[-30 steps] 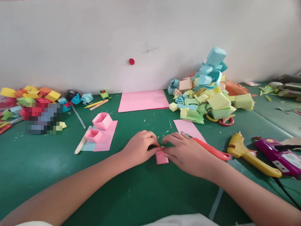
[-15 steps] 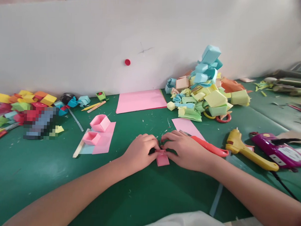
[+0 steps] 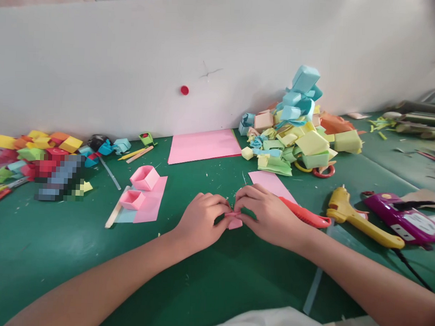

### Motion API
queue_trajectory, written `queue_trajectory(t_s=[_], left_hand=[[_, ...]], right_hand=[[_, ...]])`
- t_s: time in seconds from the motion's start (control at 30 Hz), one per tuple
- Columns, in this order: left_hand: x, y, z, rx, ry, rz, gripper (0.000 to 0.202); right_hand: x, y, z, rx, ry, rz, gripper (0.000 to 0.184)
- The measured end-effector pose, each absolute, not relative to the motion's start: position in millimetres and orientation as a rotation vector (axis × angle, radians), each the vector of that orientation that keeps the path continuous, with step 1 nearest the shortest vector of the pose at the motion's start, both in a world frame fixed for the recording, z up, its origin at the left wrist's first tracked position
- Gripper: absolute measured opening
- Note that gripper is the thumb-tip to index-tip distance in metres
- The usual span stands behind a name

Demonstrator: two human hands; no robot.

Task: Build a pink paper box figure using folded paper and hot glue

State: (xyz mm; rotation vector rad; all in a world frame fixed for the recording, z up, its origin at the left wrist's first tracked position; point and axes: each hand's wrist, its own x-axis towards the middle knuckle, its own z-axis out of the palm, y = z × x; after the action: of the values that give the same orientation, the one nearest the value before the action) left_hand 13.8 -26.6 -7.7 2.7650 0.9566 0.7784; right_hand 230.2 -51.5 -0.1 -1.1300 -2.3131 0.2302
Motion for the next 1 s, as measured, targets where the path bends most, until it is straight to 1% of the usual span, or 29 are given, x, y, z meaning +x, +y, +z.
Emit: queue_trajectory(t_s=[0.13,0.2,0.27,0.4,0.57,0.67,0.77,0.93,1.0], left_hand=[[10.2,-25.8,-2.9,2.890,0.856,1.230,0.003],[9.3,-25.3,-2.8,2.964,0.801,1.291,0.002],[9.4,-24.1,-5.3,2.985,0.777,1.223,0.003],[10.9,-22.2,-13.7,2.872,0.818,1.027,0.014],[12.1,-25.9,-19.4,2.737,0.936,0.737,0.014],[13.0,-26.4,-18.2,2.636,1.030,0.595,0.018],[14.0,-23.9,-14.9,2.538,1.040,0.575,0.019],[13.2,-15.9,-14.5,2.528,0.972,0.640,0.011],[11.8,-12.7,-17.0,2.541,0.939,0.664,0.009]], right_hand=[[231.5,-53.1,1.1,-1.035,-2.214,0.099,0.008],[231.4,-53.6,0.6,-1.026,-2.223,0.076,0.009],[230.7,-53.3,-0.7,-1.068,-2.256,0.081,0.008],[228.9,-50.9,-2.9,-1.185,-2.300,0.135,0.006],[228.1,-49.2,-5.0,-1.259,-2.417,0.252,0.008],[228.5,-47.7,-6.6,-1.272,-2.445,0.332,0.011],[230.0,-43.9,-7.9,-1.280,-2.421,0.393,0.010],[231.3,-35.5,-9.6,-1.332,-2.327,0.500,0.008],[231.0,-34.0,-9.7,-1.335,-2.296,0.521,0.005]])
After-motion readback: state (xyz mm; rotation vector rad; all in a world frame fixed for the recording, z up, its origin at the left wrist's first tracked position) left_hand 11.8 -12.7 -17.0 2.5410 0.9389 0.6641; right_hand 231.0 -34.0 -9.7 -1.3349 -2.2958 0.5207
